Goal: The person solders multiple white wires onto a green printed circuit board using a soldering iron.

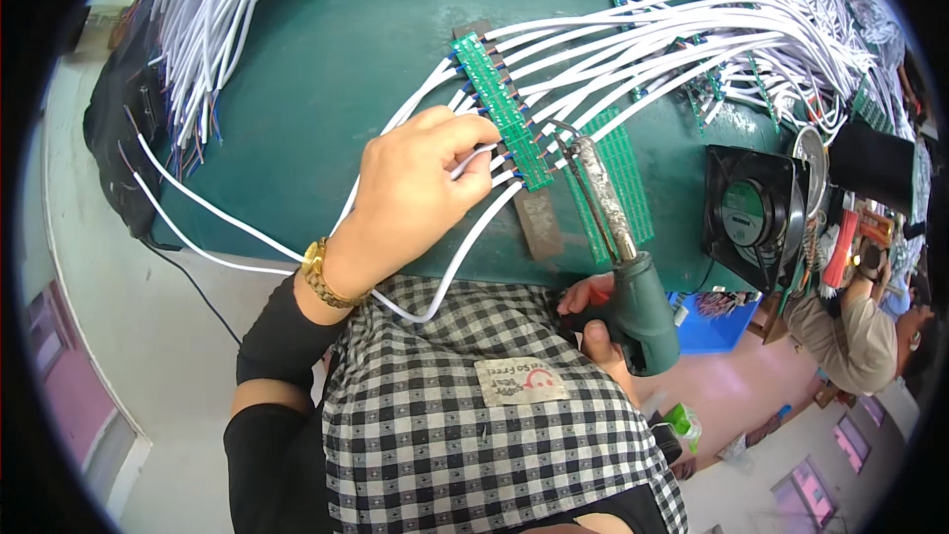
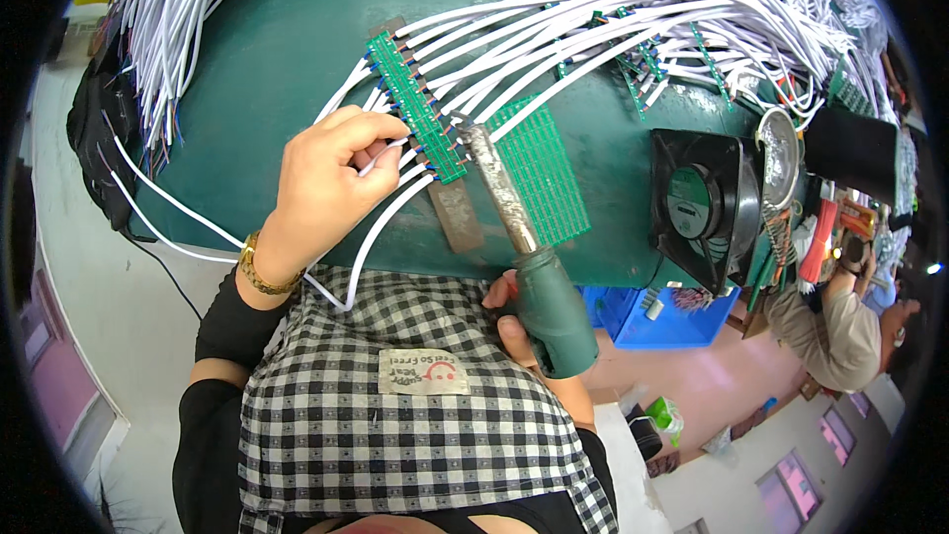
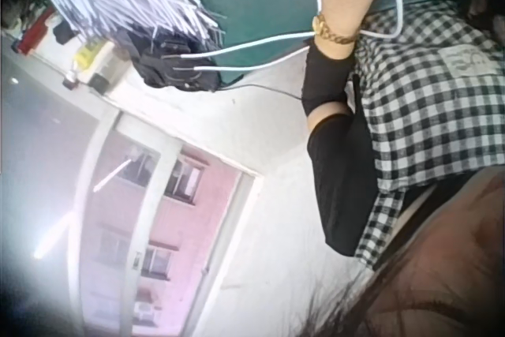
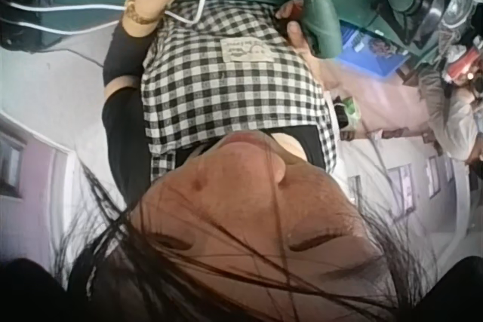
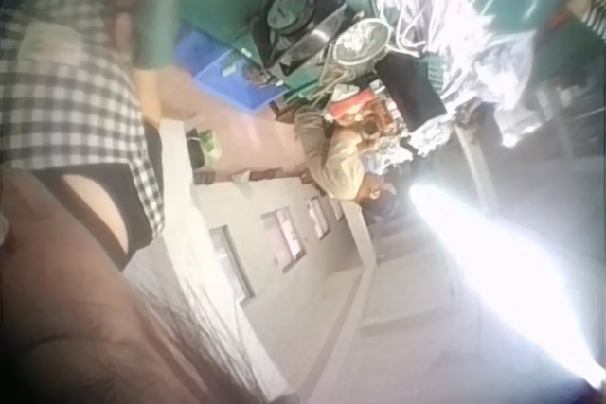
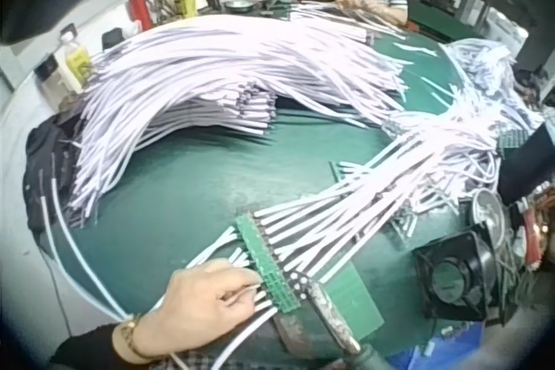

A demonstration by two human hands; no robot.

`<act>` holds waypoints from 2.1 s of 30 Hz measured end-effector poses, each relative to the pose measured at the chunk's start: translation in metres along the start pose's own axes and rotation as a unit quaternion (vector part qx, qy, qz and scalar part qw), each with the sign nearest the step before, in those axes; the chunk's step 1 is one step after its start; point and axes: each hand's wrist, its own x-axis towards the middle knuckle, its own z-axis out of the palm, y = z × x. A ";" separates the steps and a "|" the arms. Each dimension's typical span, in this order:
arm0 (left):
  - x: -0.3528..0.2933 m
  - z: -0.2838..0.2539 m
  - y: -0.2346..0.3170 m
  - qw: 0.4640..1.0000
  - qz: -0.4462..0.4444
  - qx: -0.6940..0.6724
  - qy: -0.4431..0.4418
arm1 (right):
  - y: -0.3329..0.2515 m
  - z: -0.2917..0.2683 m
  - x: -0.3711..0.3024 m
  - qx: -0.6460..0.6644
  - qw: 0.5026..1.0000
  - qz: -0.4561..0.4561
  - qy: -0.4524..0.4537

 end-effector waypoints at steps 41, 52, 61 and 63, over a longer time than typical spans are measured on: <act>0.031 -0.007 0.000 0.992 -0.084 0.007 -0.097 | 0.005 -0.024 0.002 -0.443 0.890 -0.054 -0.096; 0.031 -0.005 0.000 0.992 -0.066 0.038 -0.097 | -0.002 -0.019 -0.002 -0.376 0.924 0.008 -0.071; 0.030 -0.004 0.002 0.993 -0.053 0.042 -0.099 | -0.015 -0.003 0.005 -0.283 0.959 0.003 -0.029; 0.030 -0.004 0.001 0.993 -0.052 0.043 -0.100 | -0.015 -0.002 0.005 -0.278 0.960 -0.003 -0.024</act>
